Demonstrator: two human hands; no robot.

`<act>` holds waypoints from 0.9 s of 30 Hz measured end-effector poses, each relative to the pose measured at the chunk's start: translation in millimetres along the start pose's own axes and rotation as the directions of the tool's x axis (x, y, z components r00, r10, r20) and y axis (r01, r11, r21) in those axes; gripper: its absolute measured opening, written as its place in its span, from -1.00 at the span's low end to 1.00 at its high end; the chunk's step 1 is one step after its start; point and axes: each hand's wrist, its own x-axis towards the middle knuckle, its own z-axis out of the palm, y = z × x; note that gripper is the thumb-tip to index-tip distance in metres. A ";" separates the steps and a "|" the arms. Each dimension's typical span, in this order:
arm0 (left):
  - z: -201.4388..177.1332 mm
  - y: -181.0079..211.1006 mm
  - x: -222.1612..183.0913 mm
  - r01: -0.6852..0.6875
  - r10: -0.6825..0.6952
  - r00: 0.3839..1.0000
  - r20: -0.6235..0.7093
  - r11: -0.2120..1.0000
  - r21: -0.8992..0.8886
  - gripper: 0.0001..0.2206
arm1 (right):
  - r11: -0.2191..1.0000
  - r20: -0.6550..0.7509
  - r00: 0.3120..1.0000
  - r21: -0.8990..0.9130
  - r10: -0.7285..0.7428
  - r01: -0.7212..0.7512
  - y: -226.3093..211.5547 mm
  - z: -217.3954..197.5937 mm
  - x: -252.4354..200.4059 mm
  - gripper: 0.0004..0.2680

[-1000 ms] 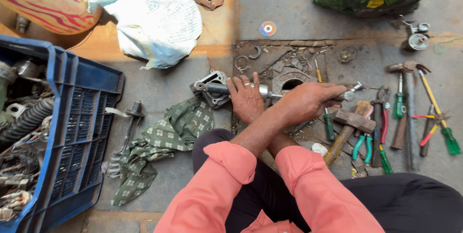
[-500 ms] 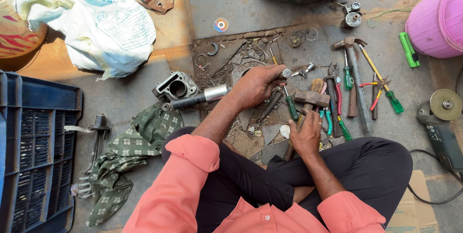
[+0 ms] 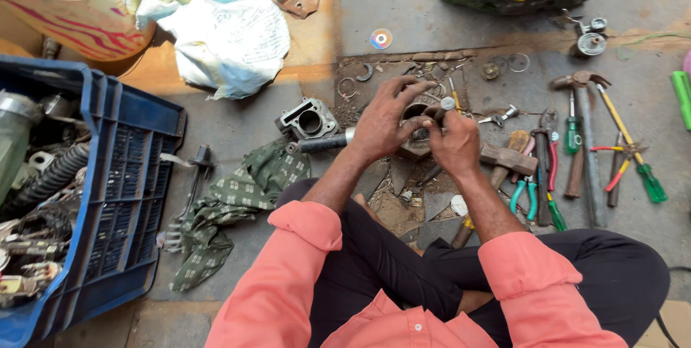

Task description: The person sits on the floor and uses a hammer and metal rod to tap a cylindrical component into a metal housing. They repeatedly adjust the assembly, strike the rod, and use pliers to manipulate small parts within the housing.

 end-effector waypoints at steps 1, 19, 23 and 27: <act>-6.1 -13.7 -13.1 0.048 -0.047 0.999 -0.022 0.998 0.031 -0.38 | 0.999 0.008 1.000 0.033 0.022 -0.022 -2.9 0.0 -2.4 -0.92; -85.0 -130.0 -121.3 0.481 -0.736 0.626 0.259 0.625 0.615 0.29 | 0.955 0.100 0.949 -0.032 0.298 -0.296 9.1 5.9 -10.2 -0.94; -99.8 -122.5 -123.9 0.667 -0.843 0.463 0.272 0.534 0.520 0.10 | 0.907 0.060 0.918 0.144 0.392 -0.396 20.3 15.9 -25.5 -0.93; -89.8 -102.3 -109.3 0.497 -0.653 0.748 0.119 0.670 0.551 -0.02 | 0.866 0.002 0.891 0.233 0.454 -0.442 20.8 4.7 -33.9 -0.92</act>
